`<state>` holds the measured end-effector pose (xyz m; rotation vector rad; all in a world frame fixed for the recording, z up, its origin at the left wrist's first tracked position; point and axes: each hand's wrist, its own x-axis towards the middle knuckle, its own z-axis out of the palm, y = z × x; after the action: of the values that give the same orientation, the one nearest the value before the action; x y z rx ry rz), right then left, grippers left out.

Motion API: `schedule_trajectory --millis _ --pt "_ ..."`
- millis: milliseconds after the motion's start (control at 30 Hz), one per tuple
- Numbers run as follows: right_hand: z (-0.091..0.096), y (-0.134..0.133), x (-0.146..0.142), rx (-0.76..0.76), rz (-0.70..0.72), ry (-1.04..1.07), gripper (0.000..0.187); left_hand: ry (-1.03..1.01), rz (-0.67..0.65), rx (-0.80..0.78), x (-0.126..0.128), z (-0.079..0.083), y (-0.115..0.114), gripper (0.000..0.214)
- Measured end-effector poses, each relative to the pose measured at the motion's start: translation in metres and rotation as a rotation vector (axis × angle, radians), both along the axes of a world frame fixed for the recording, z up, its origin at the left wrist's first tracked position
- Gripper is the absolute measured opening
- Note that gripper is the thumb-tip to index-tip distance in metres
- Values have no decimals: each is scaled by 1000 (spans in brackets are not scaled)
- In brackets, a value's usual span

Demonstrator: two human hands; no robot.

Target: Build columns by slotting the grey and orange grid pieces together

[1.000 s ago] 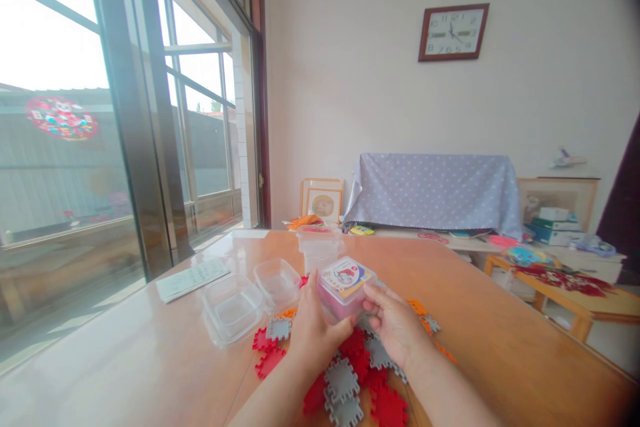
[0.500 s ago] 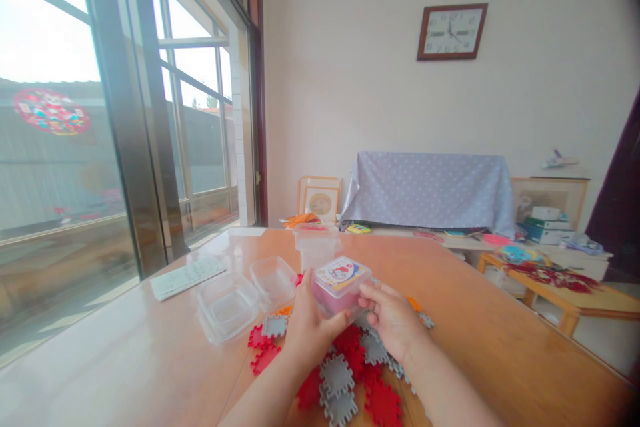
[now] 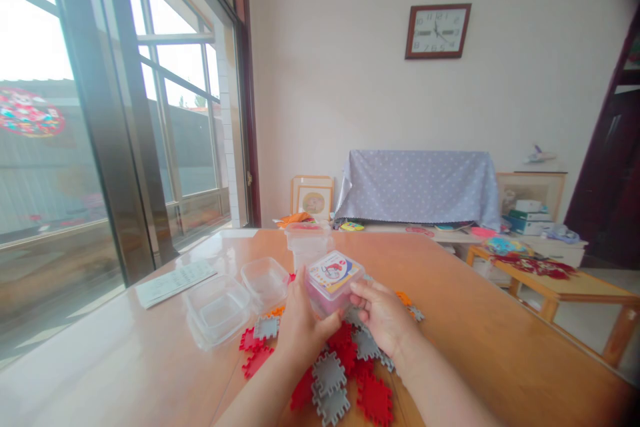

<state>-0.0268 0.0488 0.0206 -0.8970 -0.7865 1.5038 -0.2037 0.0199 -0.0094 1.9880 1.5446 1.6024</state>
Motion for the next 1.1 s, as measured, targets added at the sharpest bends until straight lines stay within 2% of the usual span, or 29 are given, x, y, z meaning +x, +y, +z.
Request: schedule_trajectory --millis 167,300,533,633,833,967,1100 --pt "5 -2 1 19 33 83 33 85 32 -6 1 -3 0 105" --pt "10 -6 2 33 -5 113 33 77 15 -43 4 -7 1 107" --pt "11 3 14 102 -97 4 38 97 -3 -43 8 -6 0 108" --pt "14 7 21 143 -96 -8 31 141 -9 -36 8 -5 0 111" --pt "22 4 28 17 -20 103 45 203 5 38 4 -4 2 109" --pt "17 6 27 -4 4 156 33 210 -12 67 5 -7 3 109" --pt "12 10 23 -22 17 237 19 134 -76 31 7 -10 5 111"
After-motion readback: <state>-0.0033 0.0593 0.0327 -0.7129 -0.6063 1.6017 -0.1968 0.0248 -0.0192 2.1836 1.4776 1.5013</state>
